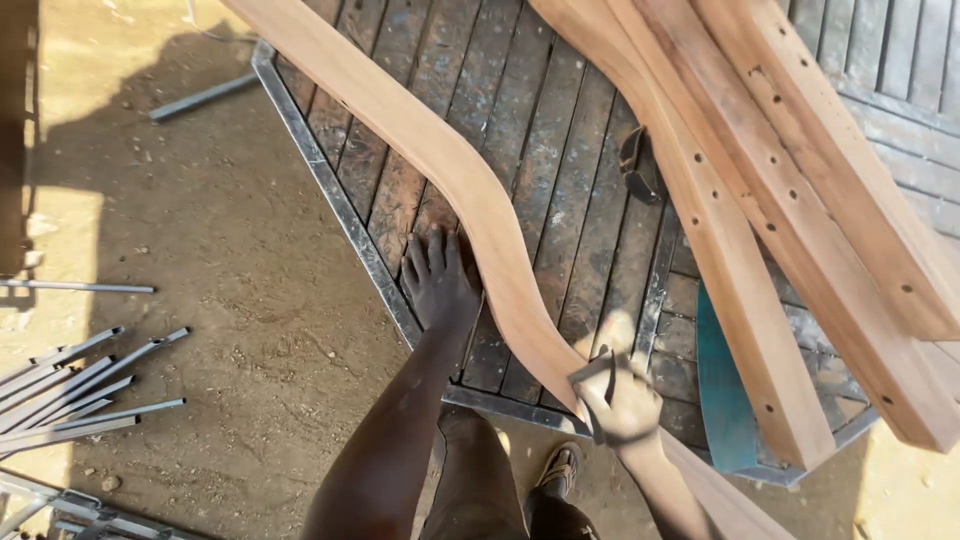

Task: Sanding a curved wooden component by hand using sandpaper

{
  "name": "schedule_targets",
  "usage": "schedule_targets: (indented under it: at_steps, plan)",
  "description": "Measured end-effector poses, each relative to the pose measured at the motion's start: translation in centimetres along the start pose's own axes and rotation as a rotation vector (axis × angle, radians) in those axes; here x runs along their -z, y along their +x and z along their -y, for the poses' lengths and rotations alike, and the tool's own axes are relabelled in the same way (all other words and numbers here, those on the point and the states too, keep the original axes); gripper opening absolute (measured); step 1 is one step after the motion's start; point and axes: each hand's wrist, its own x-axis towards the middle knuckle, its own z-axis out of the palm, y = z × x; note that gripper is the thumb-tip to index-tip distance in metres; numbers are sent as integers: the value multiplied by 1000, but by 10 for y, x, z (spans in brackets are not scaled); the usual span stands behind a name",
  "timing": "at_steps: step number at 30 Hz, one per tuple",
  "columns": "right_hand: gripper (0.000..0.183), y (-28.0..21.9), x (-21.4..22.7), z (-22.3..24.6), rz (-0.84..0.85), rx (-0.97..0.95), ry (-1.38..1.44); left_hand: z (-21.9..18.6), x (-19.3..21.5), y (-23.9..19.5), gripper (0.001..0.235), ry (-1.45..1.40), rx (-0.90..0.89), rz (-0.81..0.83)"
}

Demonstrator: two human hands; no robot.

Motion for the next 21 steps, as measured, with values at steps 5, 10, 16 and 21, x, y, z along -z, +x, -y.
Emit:
schedule_targets:
  at_steps: [5,10,16,21]
  plan:
    - [83,7,-32,0,-288,16,104,-2,36,-59,50,-121,210,278]
    - [69,10,110,-54,-2,-13,441,-44,41,-224,46,-257,420,261]
    - [71,-32,198,-152,980,-191,852,-28,18,-396,41,-428,638,812]
    - [34,-132,154,-228,1131,159,837,-28,49,-394,33,-407,362,740]
